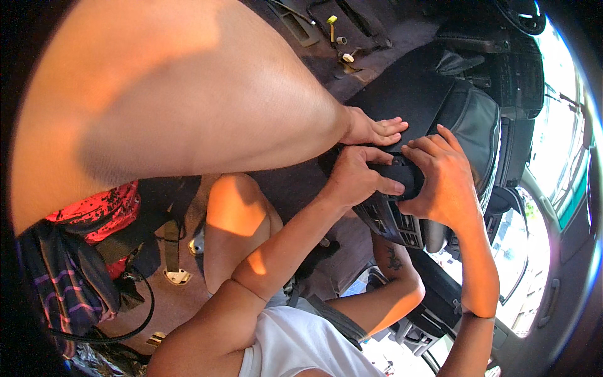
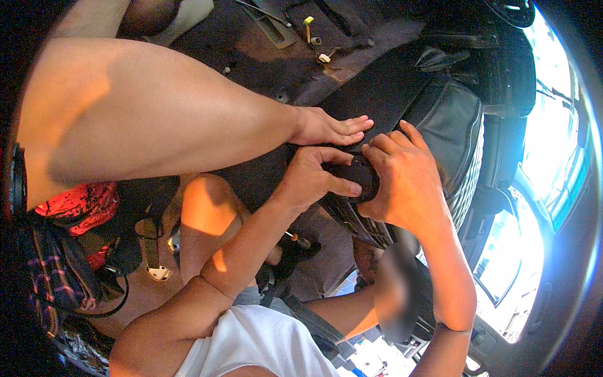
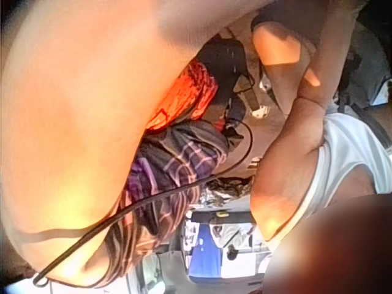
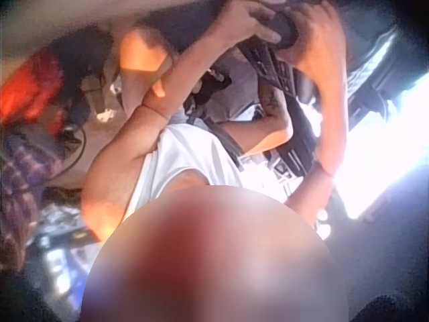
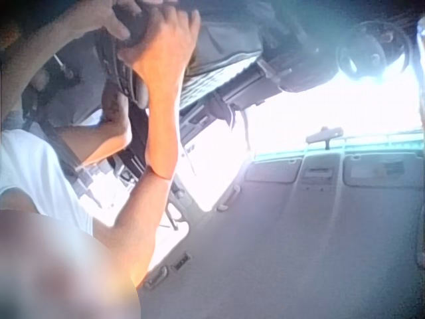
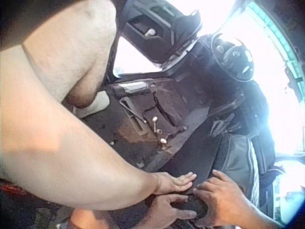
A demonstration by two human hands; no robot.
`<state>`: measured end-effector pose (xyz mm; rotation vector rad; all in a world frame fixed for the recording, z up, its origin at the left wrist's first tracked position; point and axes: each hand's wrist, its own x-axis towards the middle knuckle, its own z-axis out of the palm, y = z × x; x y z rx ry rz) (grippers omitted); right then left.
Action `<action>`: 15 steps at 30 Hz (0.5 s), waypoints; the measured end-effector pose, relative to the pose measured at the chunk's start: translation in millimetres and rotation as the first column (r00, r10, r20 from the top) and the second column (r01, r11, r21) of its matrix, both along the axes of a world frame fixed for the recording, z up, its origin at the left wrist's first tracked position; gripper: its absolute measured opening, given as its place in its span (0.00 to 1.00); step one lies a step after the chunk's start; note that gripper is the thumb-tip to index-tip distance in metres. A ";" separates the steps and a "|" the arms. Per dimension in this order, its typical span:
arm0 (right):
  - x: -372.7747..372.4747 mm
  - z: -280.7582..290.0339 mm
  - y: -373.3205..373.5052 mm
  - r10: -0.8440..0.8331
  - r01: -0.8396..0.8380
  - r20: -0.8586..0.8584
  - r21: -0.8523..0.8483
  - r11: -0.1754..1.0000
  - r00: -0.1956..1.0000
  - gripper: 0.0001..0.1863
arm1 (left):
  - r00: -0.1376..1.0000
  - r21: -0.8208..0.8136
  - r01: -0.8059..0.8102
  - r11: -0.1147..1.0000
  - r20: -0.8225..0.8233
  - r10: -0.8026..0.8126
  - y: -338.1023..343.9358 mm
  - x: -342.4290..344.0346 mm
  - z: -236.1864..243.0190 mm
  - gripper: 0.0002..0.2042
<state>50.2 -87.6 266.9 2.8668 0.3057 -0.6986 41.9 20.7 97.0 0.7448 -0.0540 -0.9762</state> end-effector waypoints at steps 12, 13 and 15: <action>4.9 2.0 2.9 -0.011 0.009 -0.032 -0.064 0.998 0.999 0.36 | 0.733 0.153 -0.588 0.794 0.515 0.444 24.7 -47.9 -52.3 0.20; 5.1 2.2 3.0 -0.013 0.009 -0.043 -0.078 0.997 0.999 0.36 | 0.740 0.152 -0.608 0.779 0.463 0.487 23.2 -59.3 -63.0 0.19; 5.8 2.5 2.8 -0.025 0.022 -0.048 -0.063 0.998 0.999 0.35 | 0.773 0.314 -0.633 0.707 0.289 0.564 9.1 -73.6 -85.5 0.22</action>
